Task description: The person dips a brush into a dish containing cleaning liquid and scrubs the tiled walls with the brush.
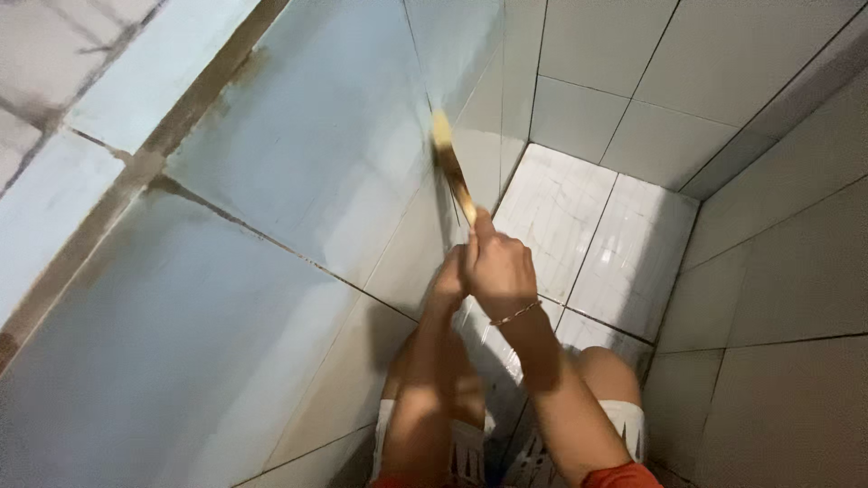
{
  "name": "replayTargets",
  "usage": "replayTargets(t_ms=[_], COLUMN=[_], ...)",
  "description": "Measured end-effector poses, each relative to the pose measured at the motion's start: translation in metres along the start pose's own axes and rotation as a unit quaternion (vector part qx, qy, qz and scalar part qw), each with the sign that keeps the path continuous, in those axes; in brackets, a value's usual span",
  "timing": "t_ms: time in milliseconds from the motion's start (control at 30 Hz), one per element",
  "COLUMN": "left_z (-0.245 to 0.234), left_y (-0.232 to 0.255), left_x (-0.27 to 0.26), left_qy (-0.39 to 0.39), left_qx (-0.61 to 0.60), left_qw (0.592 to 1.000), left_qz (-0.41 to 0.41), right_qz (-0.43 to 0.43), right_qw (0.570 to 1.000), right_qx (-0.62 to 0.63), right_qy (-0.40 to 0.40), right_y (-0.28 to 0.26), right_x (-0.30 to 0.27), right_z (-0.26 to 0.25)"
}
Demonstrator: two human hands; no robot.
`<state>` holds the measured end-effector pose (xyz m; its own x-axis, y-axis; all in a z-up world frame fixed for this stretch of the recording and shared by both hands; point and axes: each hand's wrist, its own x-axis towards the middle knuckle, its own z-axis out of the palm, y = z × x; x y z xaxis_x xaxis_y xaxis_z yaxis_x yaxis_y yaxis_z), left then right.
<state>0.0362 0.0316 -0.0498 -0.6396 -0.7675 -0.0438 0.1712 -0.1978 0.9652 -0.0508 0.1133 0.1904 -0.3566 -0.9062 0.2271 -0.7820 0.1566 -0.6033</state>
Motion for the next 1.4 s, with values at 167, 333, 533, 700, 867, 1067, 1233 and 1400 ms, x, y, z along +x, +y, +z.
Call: replayTargets(t_ms=[167, 333, 533, 700, 867, 1067, 1233, 1400], left_z=[0.014, 0.004, -0.008, -0.017, -0.004, 0.025, 0.027, 0.027], left_y=[0.042, 0.027, 0.004, -0.001, 0.015, 0.069, 0.082, 0.092], left_x=[-0.001, 0.001, -0.008, 0.014, 0.022, 0.007, 0.000, -0.008], left_qy=[0.042, 0.038, -0.041, -0.060, -0.042, 0.046, 0.021, 0.019], left_qx=[0.154, 0.151, 0.007, 0.215, 0.257, 0.185, 0.134, 0.168], left_qw=[0.978, 0.984, 0.999, 0.975, 0.959, 0.956, 0.959, 0.945], left_qz=[-0.133, -0.092, 0.006, 0.005, -0.115, -0.223, -0.250, -0.280], right_qz=[0.064, -0.030, 0.035, 0.025, -0.025, 0.019, 0.156, 0.009], right_qw=[0.996, 0.998, 0.998, 0.994, 0.999, 0.993, 0.979, 0.913], right_qx=[-0.002, 0.020, -0.020, -0.059, 0.019, -0.039, 0.100, 0.407], right_qy=[-0.068, 0.042, -0.042, -0.084, 0.013, -0.108, -0.079, -0.033], right_y=[0.005, 0.006, 0.003, 0.004, 0.002, 0.033, 0.109, 0.152], right_x=[0.009, 0.005, 0.006, 0.007, 0.014, 0.011, 0.017, 0.070], right_z=[-0.008, 0.000, -0.011, -0.011, -0.038, -0.007, -0.011, -0.048])
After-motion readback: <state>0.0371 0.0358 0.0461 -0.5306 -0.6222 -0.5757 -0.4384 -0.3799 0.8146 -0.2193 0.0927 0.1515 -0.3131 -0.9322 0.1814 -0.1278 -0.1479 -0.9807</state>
